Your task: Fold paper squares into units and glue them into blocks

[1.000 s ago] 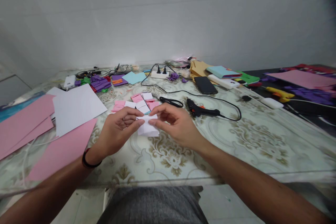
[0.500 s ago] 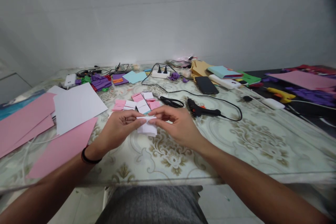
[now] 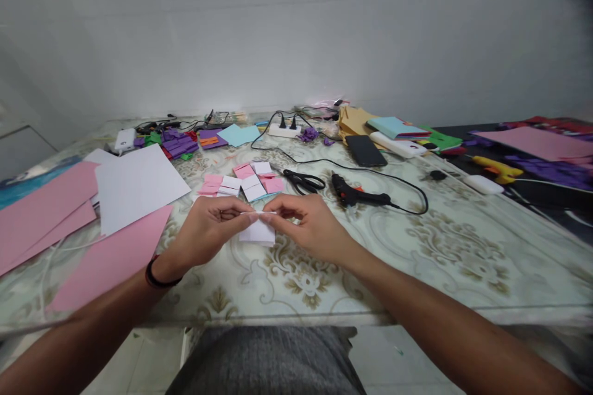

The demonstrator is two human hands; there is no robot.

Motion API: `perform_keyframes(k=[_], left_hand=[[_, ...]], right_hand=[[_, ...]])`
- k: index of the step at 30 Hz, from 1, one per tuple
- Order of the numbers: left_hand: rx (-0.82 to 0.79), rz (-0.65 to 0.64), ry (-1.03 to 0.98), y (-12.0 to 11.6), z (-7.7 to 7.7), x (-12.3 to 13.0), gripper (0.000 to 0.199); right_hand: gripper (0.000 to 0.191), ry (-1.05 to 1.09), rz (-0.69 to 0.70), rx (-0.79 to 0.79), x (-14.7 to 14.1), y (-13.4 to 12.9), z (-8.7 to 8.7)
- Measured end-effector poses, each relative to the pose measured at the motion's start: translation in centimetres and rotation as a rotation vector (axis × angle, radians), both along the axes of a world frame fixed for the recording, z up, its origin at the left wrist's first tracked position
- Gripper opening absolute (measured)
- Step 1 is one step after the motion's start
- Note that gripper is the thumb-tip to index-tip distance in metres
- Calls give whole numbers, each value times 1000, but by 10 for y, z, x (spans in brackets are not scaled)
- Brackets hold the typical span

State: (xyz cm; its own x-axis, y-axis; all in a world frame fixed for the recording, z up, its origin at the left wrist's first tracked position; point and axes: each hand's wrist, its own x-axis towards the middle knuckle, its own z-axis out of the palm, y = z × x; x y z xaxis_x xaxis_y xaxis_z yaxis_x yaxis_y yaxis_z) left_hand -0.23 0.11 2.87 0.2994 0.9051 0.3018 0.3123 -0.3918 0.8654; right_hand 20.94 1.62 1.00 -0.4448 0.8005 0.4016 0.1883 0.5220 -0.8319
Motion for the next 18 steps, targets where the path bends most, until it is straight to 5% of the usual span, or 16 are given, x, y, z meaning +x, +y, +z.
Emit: perform_keyframes(k=[18], left_hand=[[-157, -45, -139, 7, 0, -4, 25]], right_hand=[[22, 115, -6, -134, 4, 6, -2]])
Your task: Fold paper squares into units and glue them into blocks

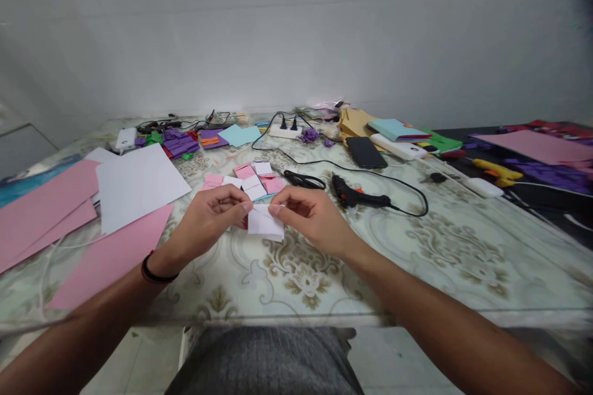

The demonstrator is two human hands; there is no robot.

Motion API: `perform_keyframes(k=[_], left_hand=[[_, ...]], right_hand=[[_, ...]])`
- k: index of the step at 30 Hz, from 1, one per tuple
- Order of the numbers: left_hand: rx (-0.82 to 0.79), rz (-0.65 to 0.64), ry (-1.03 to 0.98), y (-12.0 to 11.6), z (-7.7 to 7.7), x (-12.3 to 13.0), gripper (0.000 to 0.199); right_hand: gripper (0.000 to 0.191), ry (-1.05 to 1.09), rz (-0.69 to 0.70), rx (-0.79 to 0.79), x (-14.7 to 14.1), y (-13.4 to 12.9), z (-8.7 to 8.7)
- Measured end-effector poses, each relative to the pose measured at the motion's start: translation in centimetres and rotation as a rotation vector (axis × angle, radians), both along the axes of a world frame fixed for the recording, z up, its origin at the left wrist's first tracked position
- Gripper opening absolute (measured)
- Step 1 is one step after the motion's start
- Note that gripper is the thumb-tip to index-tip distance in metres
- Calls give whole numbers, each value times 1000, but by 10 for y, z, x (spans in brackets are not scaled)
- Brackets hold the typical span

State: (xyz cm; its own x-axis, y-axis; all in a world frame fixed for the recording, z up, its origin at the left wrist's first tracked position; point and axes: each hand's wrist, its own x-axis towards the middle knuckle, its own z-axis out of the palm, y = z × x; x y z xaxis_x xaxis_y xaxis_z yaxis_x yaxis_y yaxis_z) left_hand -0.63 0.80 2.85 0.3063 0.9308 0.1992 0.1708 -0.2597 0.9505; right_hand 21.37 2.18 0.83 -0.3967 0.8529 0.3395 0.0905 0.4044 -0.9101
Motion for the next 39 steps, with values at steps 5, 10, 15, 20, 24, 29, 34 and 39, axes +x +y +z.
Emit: perform_keyframes(k=[5, 10, 15, 20, 24, 29, 34, 39], left_hand=[[49, 16, 52, 0, 1, 0, 21], [96, 52, 118, -2, 0, 2, 17], [78, 11, 170, -4, -4, 6, 17], [187, -38, 283, -5, -9, 8, 12], [364, -114, 385, -6, -5, 6, 12], [354, -120, 333, -7, -5, 6, 12], [296, -70, 271, -1, -7, 4, 12], [244, -37, 269, 4, -4, 1, 17]], right_hand=[[21, -2, 1, -4, 0, 1, 0], [20, 6, 27, -38, -3, -1, 1], [18, -3, 76, -60, -6, -3, -1], [11, -24, 118, -76, -7, -3, -5], [3, -29, 127, -60, -6, -4, -6], [3, -36, 150, -62, -7, -6, -1], [4, -36, 142, -125, -5, -1, -1], [5, -32, 106, -135, -1, 5, -3]])
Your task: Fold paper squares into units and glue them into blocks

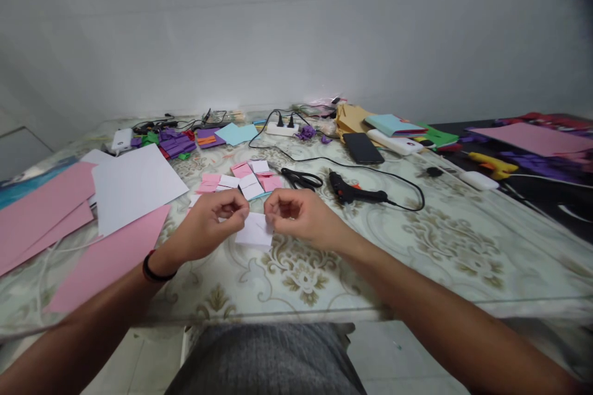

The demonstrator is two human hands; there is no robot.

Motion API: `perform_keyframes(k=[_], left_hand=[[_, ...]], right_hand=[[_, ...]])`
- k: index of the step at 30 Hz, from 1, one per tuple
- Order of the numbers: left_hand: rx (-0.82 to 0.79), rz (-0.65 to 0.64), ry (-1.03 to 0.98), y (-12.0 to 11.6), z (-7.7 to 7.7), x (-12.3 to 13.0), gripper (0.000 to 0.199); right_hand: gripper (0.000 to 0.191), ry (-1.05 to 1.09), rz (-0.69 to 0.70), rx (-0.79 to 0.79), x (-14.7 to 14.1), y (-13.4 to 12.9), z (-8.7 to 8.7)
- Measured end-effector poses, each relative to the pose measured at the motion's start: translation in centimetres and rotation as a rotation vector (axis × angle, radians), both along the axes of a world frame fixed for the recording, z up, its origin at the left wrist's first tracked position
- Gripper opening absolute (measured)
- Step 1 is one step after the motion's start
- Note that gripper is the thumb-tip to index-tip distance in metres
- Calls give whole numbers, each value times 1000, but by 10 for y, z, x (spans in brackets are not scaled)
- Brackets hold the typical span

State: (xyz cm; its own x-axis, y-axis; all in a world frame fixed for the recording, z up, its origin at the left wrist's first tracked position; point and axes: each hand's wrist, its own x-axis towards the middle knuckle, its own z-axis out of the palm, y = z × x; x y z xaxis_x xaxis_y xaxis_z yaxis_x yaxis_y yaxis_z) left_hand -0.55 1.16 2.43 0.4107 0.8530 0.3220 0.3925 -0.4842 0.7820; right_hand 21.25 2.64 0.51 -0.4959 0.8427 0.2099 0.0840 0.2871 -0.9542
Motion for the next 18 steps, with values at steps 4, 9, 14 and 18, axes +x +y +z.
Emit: perform_keyframes(k=[4, 9, 14, 18], left_hand=[[-35, -47, 93, -2, -1, 1, 19], [-34, 2, 118, -3, -1, 1, 29], [-35, 63, 45, -1, -1, -1, 31], [-71, 72, -13, -3, -1, 2, 27]], right_hand=[[5, -2, 17, 13, -1, -2, 2], [9, 28, 32, -22, -1, -1, -1], [8, 85, 5, -47, 3, 2, 0], [10, 119, -37, -7, 4, 3, 2]])
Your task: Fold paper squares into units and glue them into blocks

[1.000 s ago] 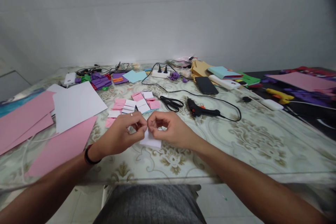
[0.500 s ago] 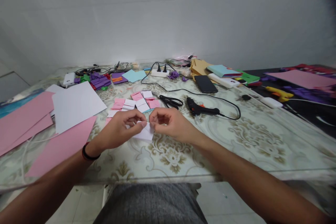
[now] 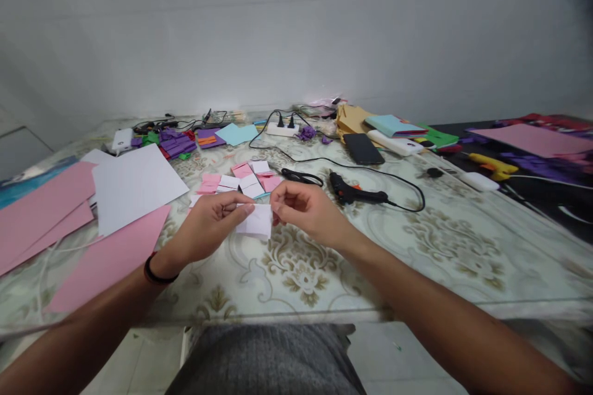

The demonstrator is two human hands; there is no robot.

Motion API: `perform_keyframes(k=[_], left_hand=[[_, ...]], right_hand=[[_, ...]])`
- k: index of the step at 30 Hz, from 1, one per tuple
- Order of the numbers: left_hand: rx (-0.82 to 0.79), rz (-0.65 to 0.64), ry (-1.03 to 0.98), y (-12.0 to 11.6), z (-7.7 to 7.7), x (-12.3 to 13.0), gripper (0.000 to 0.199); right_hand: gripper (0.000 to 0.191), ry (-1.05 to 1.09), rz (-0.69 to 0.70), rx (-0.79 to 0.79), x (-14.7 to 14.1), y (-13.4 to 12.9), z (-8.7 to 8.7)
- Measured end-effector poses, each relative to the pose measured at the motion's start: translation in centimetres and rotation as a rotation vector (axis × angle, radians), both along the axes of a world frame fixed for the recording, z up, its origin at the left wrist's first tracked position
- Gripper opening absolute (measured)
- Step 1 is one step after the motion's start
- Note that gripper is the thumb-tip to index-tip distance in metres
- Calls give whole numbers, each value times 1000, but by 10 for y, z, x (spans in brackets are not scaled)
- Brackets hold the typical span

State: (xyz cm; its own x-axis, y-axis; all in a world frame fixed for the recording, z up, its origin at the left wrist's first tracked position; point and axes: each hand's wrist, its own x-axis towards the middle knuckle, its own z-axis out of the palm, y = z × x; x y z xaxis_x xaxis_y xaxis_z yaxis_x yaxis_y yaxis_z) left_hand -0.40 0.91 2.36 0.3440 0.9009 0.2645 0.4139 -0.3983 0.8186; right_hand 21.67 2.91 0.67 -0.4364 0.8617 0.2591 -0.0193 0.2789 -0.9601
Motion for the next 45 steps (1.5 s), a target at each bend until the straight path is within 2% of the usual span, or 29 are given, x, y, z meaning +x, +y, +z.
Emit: perform_keyframes(k=[3, 9, 14, 18, 24, 27, 31, 33, 36, 39, 41, 45], left_hand=[[-36, -28, -70, -2, 1, 2, 21], [-49, -117, -177, -2, -7, -1, 28], [-10, -56, -193, -3, -12, -3, 29], [21, -64, -196, -6, -12, -1, 25], [124, -21, -127, -8, -12, -1, 19], [152, -60, -109, -8, -9, -3, 19], [49, -156, -122, -9, -6, -3, 26], [-34, -162, -176, -9, -7, -1, 31], [-121, -143, -277, -6, -9, 1, 32], [-173, -112, -344, -3, -8, 3, 30], [-179, -83, -349, -3, -6, 3, 28], [-102, -54, -269, -6, -2, 3, 25]], right_hand=[[11, 20, -24, 36, 0, 0, -1], [10, 45, -58, 101, 0, -1, -1], [21, 4, -70, 207, -2, -6, 1], [13, -12, -99, 271, -3, -8, 2], [10, 31, -120, 277, -2, -7, 1], [9, 32, -130, 274, -2, -7, 1], [10, 33, -138, 268, -3, -6, 1], [11, 36, -154, 256, -3, -6, 0], [31, 14, -127, 249, -2, -6, 0], [47, -76, -56, 319, -2, -7, 0], [41, -131, -51, 381, -2, -8, 1], [18, -173, -131, 431, -3, -8, 1]])
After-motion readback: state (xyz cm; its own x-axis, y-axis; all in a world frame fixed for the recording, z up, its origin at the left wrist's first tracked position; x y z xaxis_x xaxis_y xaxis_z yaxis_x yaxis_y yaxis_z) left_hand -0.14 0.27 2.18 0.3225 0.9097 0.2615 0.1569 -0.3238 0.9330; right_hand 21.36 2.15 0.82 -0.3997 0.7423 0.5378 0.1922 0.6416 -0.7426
